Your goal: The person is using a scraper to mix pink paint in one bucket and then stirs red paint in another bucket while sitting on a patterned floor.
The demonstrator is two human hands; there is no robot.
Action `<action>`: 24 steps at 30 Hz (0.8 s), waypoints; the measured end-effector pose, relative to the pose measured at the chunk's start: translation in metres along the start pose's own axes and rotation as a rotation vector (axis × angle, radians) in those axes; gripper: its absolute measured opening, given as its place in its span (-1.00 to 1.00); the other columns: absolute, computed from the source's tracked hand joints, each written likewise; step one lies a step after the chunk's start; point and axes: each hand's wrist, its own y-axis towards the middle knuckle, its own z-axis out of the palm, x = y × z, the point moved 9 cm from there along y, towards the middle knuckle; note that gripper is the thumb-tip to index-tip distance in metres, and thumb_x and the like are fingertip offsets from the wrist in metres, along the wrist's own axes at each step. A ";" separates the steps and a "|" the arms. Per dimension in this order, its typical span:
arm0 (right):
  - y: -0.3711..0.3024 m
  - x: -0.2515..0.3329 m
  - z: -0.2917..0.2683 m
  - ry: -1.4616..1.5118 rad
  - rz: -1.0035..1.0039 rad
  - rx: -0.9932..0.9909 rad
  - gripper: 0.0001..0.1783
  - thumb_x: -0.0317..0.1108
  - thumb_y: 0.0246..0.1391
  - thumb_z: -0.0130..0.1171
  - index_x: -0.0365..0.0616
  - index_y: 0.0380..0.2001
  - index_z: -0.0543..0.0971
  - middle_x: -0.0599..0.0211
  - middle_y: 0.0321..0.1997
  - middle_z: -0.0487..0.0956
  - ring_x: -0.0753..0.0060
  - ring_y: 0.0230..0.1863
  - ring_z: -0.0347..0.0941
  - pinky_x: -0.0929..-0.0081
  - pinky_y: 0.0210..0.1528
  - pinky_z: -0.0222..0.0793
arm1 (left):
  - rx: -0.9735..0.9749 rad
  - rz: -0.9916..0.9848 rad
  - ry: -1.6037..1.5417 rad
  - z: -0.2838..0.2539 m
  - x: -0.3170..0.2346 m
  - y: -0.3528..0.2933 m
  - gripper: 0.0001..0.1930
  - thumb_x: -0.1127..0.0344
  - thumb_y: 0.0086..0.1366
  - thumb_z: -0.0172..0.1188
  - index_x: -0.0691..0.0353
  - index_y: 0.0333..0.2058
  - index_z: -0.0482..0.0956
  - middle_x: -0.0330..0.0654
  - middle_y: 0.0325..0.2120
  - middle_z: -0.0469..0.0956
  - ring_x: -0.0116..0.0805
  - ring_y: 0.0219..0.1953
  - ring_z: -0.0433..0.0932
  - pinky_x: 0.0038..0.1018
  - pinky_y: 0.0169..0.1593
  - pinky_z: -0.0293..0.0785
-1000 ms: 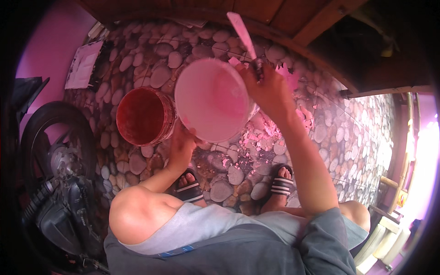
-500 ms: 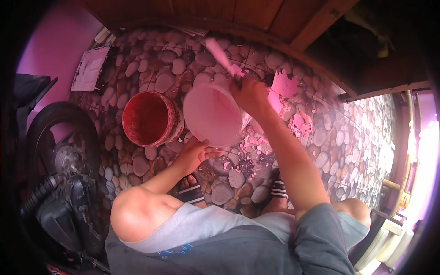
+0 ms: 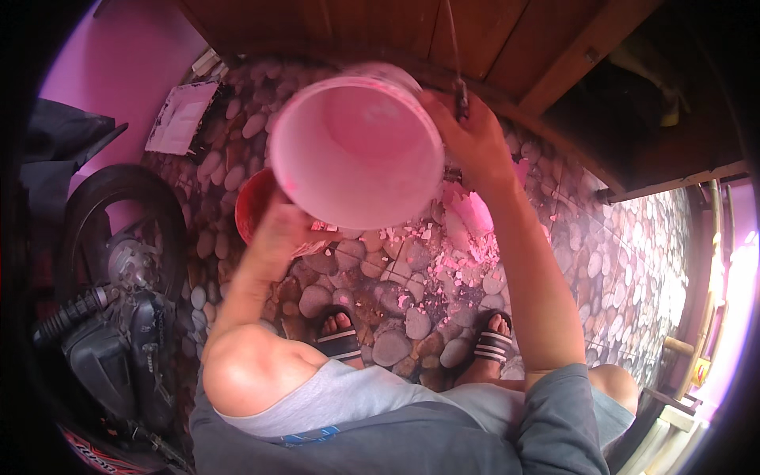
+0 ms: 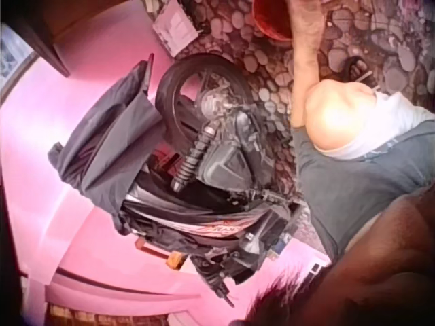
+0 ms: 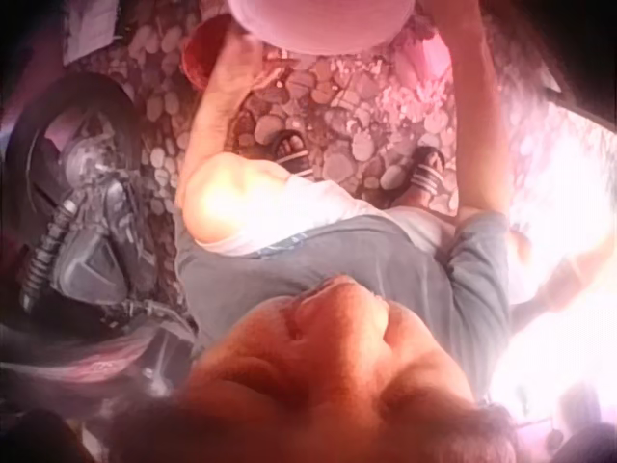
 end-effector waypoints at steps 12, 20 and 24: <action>-0.023 -0.019 0.174 0.642 0.090 0.278 -0.73 -0.58 -0.09 0.19 -0.11 -0.38 0.31 0.33 -0.02 0.42 0.62 -0.21 0.35 0.62 -0.17 0.31 | -0.291 0.443 0.872 -0.086 -0.096 -0.054 0.03 0.22 0.05 0.36 0.29 0.33 -0.18 0.11 0.30 0.03 -0.13 0.31 0.11 -0.25 0.34 0.04; -0.029 -0.012 0.171 0.606 0.114 0.239 -0.72 -0.47 -0.08 0.27 -0.10 -0.48 0.31 0.25 0.01 0.52 0.56 -0.23 0.41 0.57 -0.15 0.34 | -0.305 0.436 1.232 -0.084 -0.099 -0.061 0.01 0.15 0.04 0.32 0.33 0.34 -0.09 0.12 0.30 0.04 -0.06 0.34 0.06 -0.22 0.37 -0.05; -0.022 0.022 0.137 0.505 0.050 0.119 -0.72 -0.31 -0.04 0.30 -0.19 -0.41 0.40 0.31 -0.21 0.57 0.58 -0.32 0.42 0.58 -0.29 0.35 | -0.294 0.523 1.167 -0.062 -0.121 -0.043 -0.09 0.06 0.15 0.27 0.36 0.32 0.00 0.13 0.28 0.09 -0.06 0.33 0.09 -0.24 0.35 -0.01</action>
